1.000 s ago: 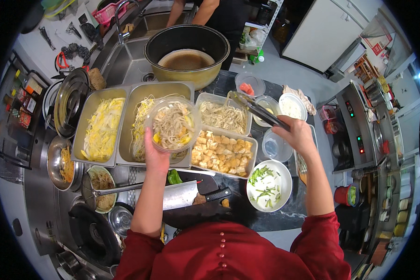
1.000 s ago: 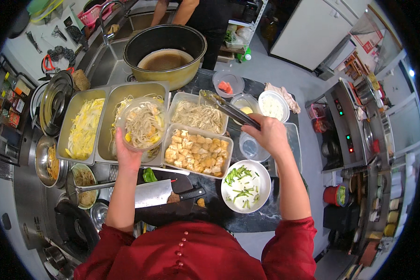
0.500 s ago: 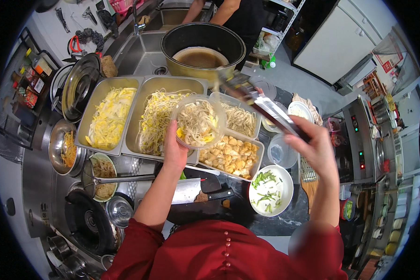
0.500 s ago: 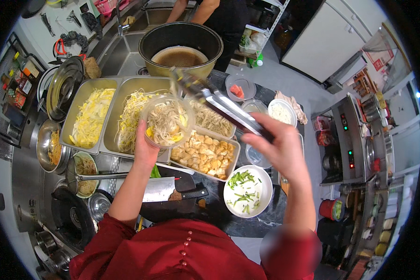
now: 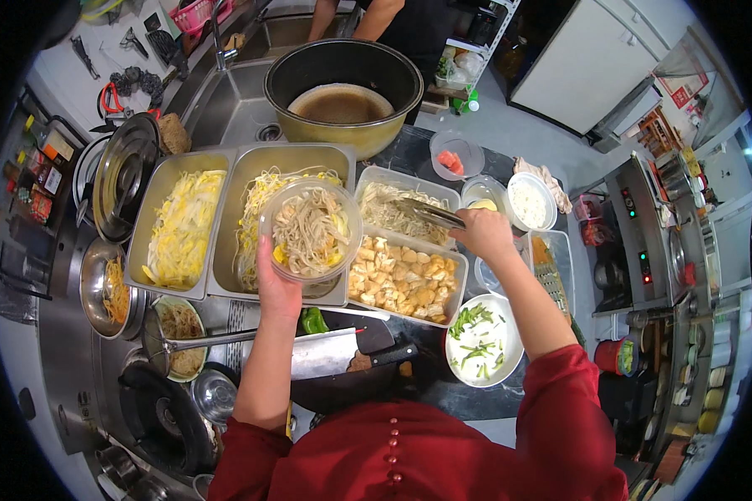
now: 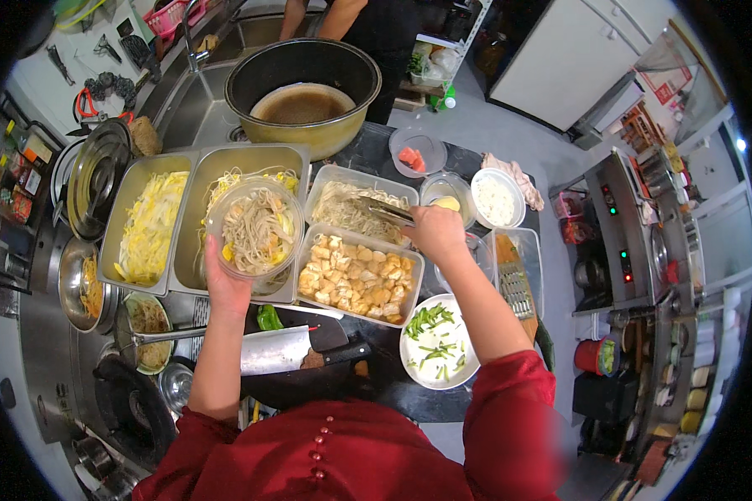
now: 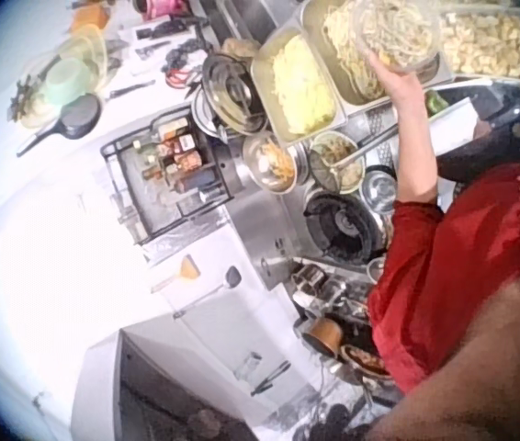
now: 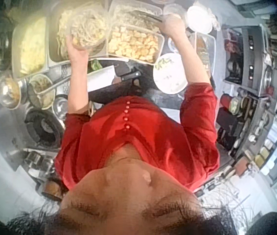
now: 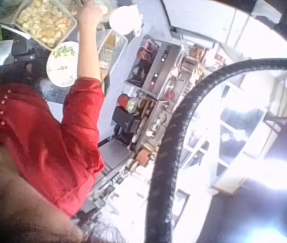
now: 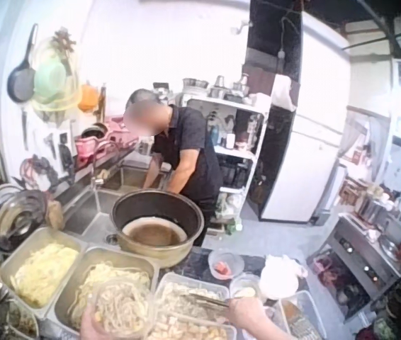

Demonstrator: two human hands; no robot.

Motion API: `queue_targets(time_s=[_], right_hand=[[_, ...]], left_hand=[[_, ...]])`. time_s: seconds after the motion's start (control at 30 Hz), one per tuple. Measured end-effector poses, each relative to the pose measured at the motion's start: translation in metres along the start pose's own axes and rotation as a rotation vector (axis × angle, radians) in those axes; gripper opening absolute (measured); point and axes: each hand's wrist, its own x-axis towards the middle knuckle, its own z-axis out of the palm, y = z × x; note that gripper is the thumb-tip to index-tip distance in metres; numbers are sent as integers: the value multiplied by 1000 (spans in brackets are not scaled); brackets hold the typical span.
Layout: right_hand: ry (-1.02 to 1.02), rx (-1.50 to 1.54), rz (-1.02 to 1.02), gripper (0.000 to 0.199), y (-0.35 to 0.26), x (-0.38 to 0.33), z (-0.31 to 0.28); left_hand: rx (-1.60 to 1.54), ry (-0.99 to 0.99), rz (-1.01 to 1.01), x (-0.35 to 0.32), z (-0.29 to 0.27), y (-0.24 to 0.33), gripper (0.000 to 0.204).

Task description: The person assembles a noodle bowl by adding bean sprouts, cabbage, tofu, and noodles into a plastic container using tongs. They then add cooked meat from a pan, pour broth from a pot, and add seasonings before placing the container on a counter.

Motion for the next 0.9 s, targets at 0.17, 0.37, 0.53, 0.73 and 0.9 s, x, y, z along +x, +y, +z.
queue_targets(time_s=[0.17, 0.37, 0.53, 0.73, 0.9], right_hand=[[157, 188, -13, 38, 25, -37, -39], [217, 358, 30, 40, 39, -75, -94], [120, 173, -6, 43, 43, -74, -77], [149, 399, 14, 39, 46, -91, -72], [185, 720, -11, 41, 35, -114, -120]], left_hand=[[28, 8, 38, 2, -2, 4, 69], [6, 19, -2, 6, 6, -8, 69], [-11, 56, -57, 12, 12, -15, 68], [-4, 29, -34, 13, 9, -17, 67], [9, 24, -39, 15, 9, -20, 66]])
